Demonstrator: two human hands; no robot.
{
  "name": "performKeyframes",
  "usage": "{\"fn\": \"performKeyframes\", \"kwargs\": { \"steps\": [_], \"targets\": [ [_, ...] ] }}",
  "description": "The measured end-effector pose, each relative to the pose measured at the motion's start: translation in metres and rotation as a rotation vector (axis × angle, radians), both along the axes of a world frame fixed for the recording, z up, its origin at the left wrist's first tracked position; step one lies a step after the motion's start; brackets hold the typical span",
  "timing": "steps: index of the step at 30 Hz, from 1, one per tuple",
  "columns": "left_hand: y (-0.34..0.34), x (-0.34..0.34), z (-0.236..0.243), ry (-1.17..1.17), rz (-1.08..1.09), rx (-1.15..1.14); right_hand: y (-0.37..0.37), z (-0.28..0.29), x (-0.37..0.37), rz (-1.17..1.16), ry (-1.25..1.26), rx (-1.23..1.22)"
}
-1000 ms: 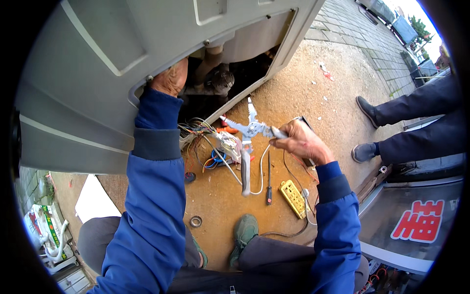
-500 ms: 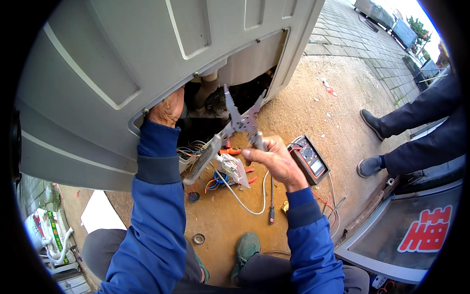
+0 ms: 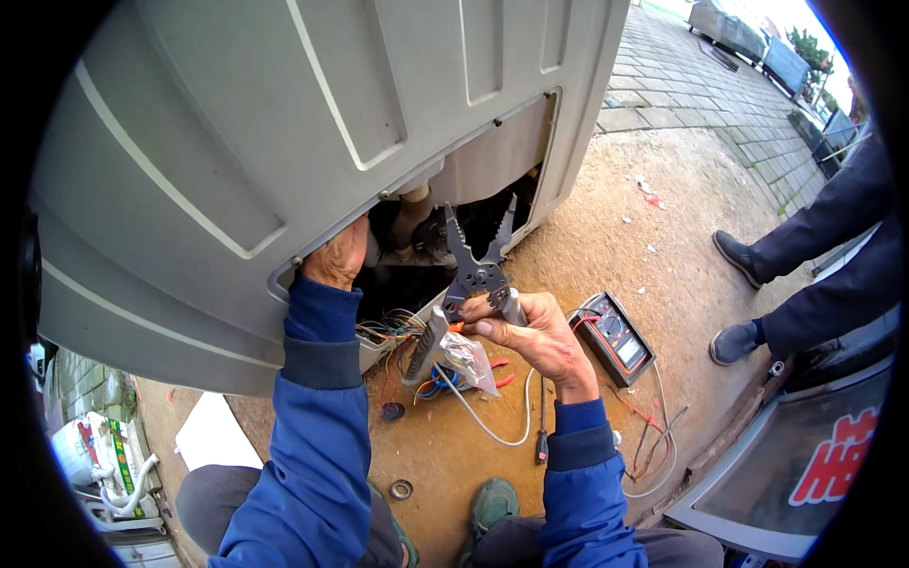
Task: The person repairs a washing machine by connecting internal wires and testing the electrical system with a multimeter. They then reassemble the control panel, securing it with screws and pliers.
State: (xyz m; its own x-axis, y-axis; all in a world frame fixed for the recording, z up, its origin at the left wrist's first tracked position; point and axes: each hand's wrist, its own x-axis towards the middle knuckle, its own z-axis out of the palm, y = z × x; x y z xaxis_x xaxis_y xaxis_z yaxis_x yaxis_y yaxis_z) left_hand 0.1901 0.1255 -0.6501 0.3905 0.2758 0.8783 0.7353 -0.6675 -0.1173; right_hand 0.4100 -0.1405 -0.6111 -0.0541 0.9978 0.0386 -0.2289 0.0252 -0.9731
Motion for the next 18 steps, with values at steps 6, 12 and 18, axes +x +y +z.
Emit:
{"fn": "performKeyframes", "kwargs": {
  "steps": [6,12,18],
  "targets": [
    [0.000,0.000,0.005,-0.002,-0.057,-0.089,0.008,0.011,-0.052,0.148,-0.090,-0.076],
    [-0.011,0.009,0.030,-0.189,-0.357,-0.341,0.002,0.007,-0.084,0.317,0.231,-0.110],
    [-0.042,0.032,0.045,-0.791,-1.150,-0.976,-0.006,-0.007,-0.079,0.458,0.358,-0.122]
  ]
}}
